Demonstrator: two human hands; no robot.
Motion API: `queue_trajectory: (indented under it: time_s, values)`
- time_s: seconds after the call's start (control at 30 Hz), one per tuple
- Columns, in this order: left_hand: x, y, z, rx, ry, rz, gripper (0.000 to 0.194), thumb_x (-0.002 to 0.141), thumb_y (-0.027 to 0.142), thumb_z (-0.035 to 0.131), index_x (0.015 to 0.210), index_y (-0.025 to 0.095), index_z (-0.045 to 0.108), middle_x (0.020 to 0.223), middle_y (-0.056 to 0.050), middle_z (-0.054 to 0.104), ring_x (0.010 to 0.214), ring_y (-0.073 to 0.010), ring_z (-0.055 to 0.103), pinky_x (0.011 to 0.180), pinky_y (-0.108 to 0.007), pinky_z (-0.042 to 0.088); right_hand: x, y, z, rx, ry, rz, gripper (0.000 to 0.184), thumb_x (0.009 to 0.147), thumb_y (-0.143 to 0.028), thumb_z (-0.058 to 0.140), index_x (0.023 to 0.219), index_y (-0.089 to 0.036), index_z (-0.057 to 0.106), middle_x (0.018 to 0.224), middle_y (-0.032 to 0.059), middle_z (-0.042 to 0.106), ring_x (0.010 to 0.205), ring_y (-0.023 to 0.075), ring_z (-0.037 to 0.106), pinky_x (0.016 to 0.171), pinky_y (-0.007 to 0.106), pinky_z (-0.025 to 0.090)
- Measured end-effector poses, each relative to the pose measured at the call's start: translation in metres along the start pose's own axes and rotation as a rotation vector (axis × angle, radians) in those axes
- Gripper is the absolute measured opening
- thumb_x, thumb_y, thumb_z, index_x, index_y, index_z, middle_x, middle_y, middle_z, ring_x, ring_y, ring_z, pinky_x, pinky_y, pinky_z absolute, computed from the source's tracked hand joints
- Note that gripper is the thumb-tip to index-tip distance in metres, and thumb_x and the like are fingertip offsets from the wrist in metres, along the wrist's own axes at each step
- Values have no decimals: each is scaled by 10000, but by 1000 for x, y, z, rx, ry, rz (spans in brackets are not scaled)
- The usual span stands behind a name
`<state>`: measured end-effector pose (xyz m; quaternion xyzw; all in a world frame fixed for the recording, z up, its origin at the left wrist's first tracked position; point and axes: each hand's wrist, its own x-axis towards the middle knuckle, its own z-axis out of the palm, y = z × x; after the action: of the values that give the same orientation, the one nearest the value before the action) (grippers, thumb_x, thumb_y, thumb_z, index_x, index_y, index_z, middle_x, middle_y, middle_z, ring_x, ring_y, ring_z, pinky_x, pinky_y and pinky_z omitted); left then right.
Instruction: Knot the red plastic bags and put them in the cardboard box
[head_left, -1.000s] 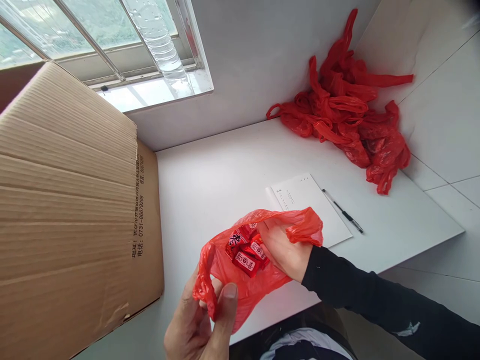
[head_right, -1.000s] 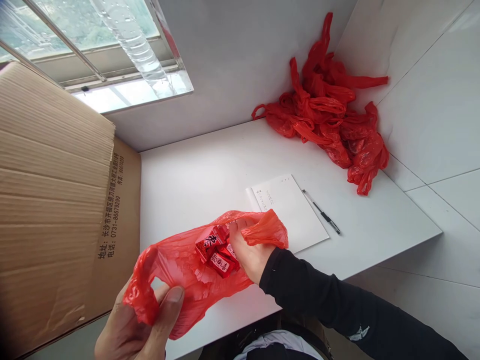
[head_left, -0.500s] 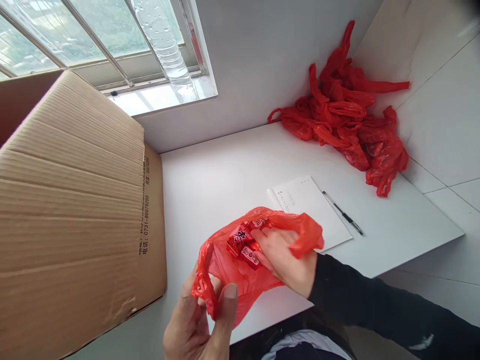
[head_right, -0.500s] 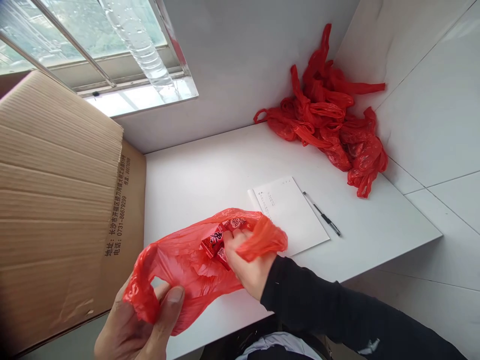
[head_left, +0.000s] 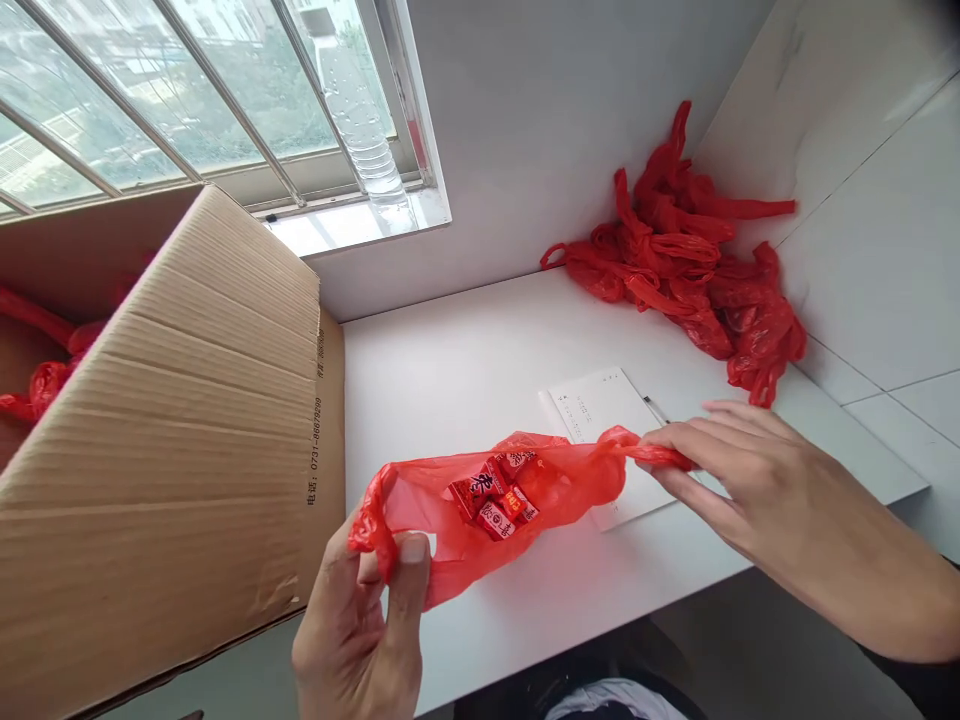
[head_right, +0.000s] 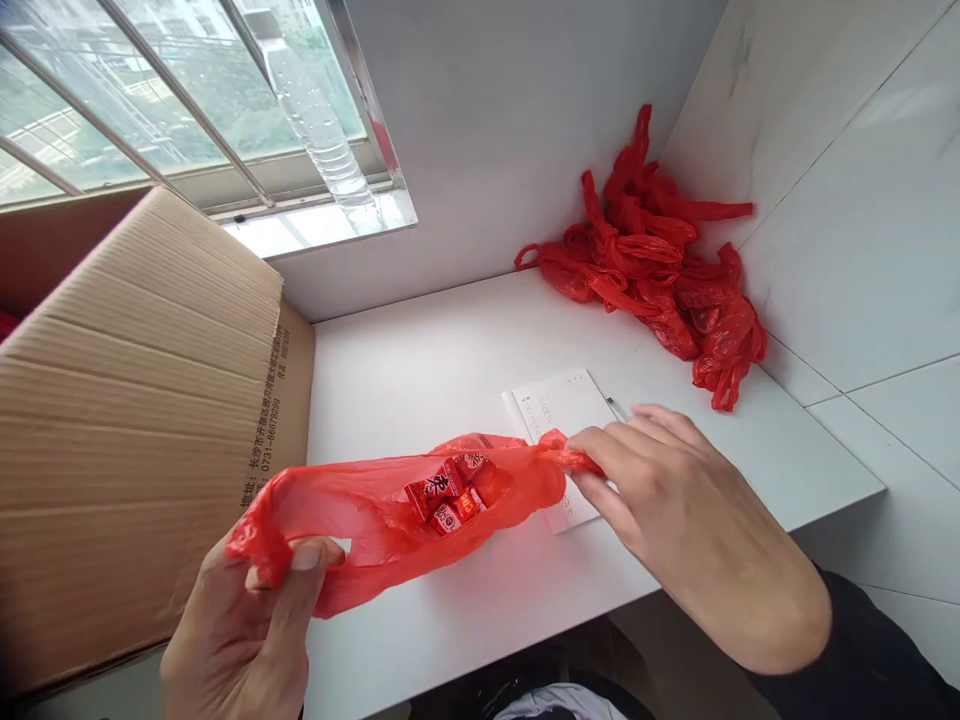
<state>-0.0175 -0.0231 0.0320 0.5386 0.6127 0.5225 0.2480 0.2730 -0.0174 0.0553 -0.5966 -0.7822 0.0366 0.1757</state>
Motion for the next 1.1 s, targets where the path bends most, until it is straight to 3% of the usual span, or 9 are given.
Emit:
queue_trajectory:
  time_s: [0.13,0.27,0.4,0.5,0.67,0.83,0.93,1.0,1.1]
  values:
    - [7,7,-8,52,33,108,97,912,342,668,975,273,694,758,33,637,673,-118,611,612,-204,541,6,-5,-14,307,60,137,138,994,-419,548,1002,-329,653,823,-39,670,626,143,596,534,276,472]
    - [26,16,-19,58,-40,207,125,972,263,590,914,258,701,734,32,584,656,-89,528,590,-179,448,18,-24,-26,524,87,127,92,961,-422,610,971,-359,676,821,-68,679,676,118,629,502,201,477]
    - [37,27,-26,34,0,368,109,949,222,616,859,233,677,1059,-31,589,984,-152,565,809,-229,465,31,-41,-28,651,119,83,101,943,-430,632,953,-347,689,887,-61,704,771,130,650,617,195,530]
    - [37,27,-23,-149,-154,175,211,992,355,549,862,229,657,1106,-56,644,1061,-208,609,868,-299,490,40,-55,-26,722,59,72,100,946,-404,622,942,-329,690,949,-44,714,872,156,662,675,226,540]
    - [38,24,-9,-385,-330,-148,422,1024,555,349,824,221,513,539,60,417,503,-110,432,589,-270,448,59,-75,-25,876,-38,-37,88,955,-291,598,890,-294,657,866,-61,686,805,121,634,713,225,516]
    - [36,41,-7,-364,-449,-188,150,978,375,539,1027,243,488,778,46,427,660,-101,398,647,-236,427,74,-91,-23,945,-51,-119,101,941,-194,588,882,-265,630,831,-74,668,757,97,615,746,221,512]
    - [31,53,-4,-288,-647,-103,337,919,249,619,1210,271,452,991,3,510,830,-132,467,760,-257,445,77,-99,-19,949,-90,-184,93,927,-180,598,920,-255,653,860,-49,681,776,119,624,748,260,519]
    - [29,56,-1,-244,-722,-35,131,975,299,542,1084,242,499,942,-4,521,821,-143,466,739,-267,427,77,-102,-16,943,-127,-281,101,926,-199,610,971,-254,681,884,-26,682,813,139,625,761,288,523]
    - [29,53,2,-251,-703,-32,336,1045,426,355,812,208,460,769,12,464,687,-125,407,637,-276,368,78,-100,-8,900,-98,-358,249,962,-237,569,1190,-280,657,1064,17,658,994,168,608,868,331,523]
